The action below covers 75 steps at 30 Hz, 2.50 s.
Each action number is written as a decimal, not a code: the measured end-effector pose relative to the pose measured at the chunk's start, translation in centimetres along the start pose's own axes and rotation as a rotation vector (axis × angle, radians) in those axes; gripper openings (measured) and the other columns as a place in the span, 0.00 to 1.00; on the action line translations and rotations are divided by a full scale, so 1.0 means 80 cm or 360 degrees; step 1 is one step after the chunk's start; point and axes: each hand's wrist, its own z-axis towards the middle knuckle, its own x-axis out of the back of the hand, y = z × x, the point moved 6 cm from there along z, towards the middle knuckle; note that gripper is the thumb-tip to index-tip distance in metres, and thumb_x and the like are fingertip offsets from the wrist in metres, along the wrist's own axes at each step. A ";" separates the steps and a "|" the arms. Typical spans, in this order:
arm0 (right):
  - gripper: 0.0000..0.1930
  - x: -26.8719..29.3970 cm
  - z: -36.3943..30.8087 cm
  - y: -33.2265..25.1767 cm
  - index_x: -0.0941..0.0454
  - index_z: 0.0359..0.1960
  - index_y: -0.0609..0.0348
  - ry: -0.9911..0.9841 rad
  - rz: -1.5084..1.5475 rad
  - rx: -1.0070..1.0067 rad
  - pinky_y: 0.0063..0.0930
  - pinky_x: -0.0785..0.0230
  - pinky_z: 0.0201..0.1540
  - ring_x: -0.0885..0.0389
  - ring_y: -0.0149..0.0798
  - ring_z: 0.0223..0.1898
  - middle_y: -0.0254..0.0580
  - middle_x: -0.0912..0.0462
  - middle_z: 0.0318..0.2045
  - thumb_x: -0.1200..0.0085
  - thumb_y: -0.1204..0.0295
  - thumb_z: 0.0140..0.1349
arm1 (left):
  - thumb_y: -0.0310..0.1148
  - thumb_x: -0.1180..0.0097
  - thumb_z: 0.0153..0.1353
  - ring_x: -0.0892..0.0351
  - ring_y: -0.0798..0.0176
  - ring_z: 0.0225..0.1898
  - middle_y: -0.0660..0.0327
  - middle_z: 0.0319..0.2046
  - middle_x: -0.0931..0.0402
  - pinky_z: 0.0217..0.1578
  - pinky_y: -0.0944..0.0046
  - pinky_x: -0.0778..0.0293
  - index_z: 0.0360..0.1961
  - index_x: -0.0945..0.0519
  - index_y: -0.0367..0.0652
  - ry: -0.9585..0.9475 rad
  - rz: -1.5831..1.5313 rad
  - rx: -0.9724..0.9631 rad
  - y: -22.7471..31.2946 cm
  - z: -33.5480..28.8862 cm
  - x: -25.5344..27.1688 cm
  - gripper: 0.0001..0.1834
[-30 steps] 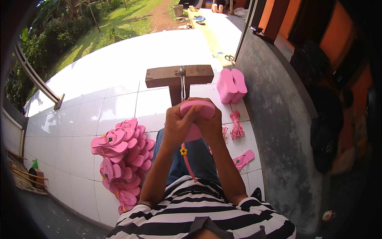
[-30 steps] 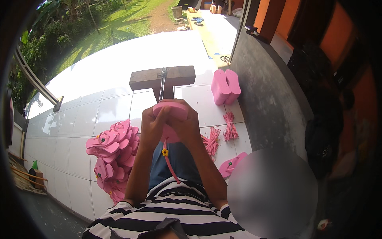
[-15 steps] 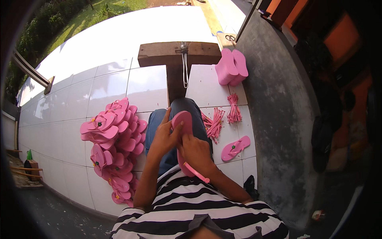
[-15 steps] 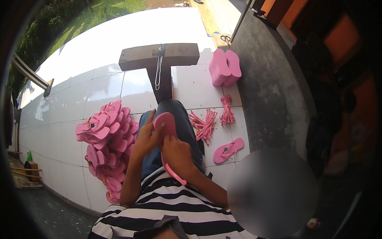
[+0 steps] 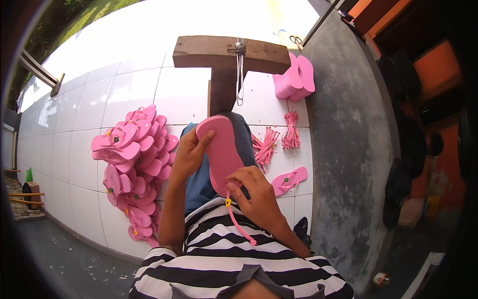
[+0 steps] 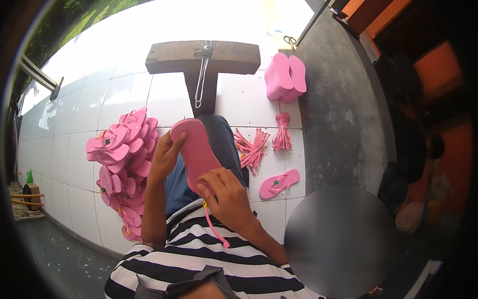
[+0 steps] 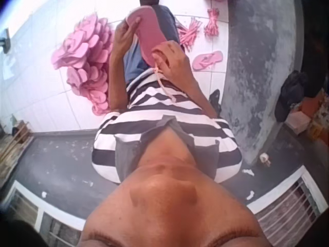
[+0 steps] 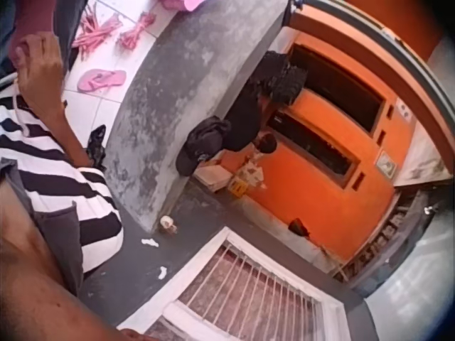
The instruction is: The person pulls rubber straps through the holes in foam flip-flop soles using a fixed vertical metal hook tool.
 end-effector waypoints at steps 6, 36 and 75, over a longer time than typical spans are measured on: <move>0.18 -0.013 0.006 -0.203 0.28 0.52 0.67 -0.1304 0.2147 0.1128 0.38 0.38 0.58 0.27 0.49 0.53 0.50 0.24 0.50 0.53 0.63 0.71 | 0.38 0.47 0.72 0.25 0.74 0.39 0.65 0.36 0.19 0.40 0.71 0.28 0.49 0.21 0.34 -0.0275 0.0012 0.0062 -0.011 0.000 -0.034 0.17; 0.20 -0.068 0.008 -0.268 0.23 0.46 0.72 -0.2073 0.2678 0.1340 0.40 0.33 0.51 0.23 0.52 0.48 0.60 0.21 0.48 0.55 0.61 0.74 | 0.43 0.47 0.72 0.25 0.76 0.35 0.66 0.34 0.20 0.35 0.73 0.29 0.46 0.20 0.35 -0.0217 -0.0025 0.0151 -0.041 -0.003 -0.037 0.19; 0.17 0.062 0.108 -0.003 0.21 0.48 0.61 0.0784 0.0099 0.0359 0.35 0.25 0.54 0.17 0.45 0.51 0.46 0.16 0.48 0.36 0.79 0.57 | 0.30 0.25 0.47 0.27 0.57 0.41 0.53 0.42 0.28 0.45 0.56 0.30 0.43 0.37 0.49 -0.0064 -0.0010 -0.1513 0.125 0.034 -0.022 0.31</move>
